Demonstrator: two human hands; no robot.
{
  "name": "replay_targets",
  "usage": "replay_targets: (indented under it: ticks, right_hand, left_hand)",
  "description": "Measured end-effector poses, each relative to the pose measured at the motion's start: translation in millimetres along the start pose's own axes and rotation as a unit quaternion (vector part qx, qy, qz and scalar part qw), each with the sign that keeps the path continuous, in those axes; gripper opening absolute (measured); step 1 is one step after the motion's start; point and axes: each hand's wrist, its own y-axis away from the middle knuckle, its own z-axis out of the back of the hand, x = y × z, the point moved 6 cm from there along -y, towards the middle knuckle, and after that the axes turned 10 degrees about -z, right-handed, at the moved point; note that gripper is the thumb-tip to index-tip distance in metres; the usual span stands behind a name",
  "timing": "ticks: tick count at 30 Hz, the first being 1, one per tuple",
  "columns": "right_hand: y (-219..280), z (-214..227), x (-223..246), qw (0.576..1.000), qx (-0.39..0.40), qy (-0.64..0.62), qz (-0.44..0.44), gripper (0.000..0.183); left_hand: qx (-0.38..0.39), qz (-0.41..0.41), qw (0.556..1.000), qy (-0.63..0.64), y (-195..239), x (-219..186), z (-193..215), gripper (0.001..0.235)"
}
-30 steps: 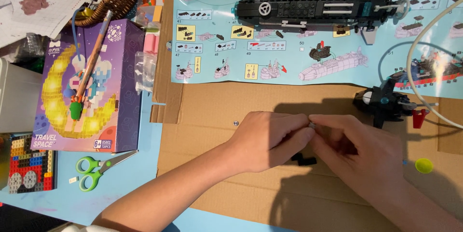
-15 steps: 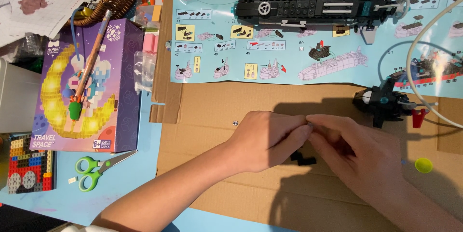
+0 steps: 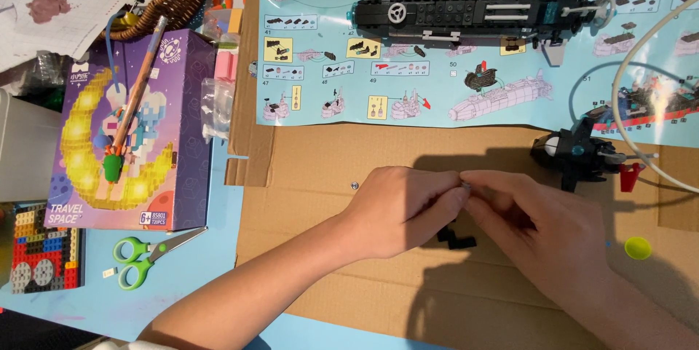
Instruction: The person assembles a small black and red Lego component by connecting several pieces together. They then pick up a larger, partially assembled black and red Lego structure and attempt to attach the smaller component to it, following a visible instruction manual on the table.
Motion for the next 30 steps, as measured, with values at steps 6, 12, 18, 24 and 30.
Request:
replay_targets:
  ticks: [6,12,18,24,30]
  right_hand:
    - [0.6,-0.9,1.0,1.0,-0.004,0.017,0.013,0.038]
    - [1.1,-0.7,-0.8,1.0,-0.012,0.004,0.005,0.044]
    - [0.9,-1.2,-2.0,1.0,0.0,-0.002,-0.017,0.045]
    - [1.8,2.3,7.8,0.999,0.014,-0.031,0.004,0.048]
    - [2.7,-1.1,-0.3,1.0,0.002,0.006,0.0,0.046]
  left_hand:
    - [-0.041,0.015,0.998,0.044,-1.6,1.7,5.0,0.028]
    - [-0.057,0.046,0.995,0.069,-0.2,8.3,4.8,0.02]
    - [-0.058,0.031,0.995,0.069,-1.1,4.9,4.8,0.027]
    - [-0.057,0.019,0.996,0.068,-1.4,3.5,5.6,0.033]
    - [-0.063,-0.011,0.998,0.005,2.2,9.6,-2.2,0.033]
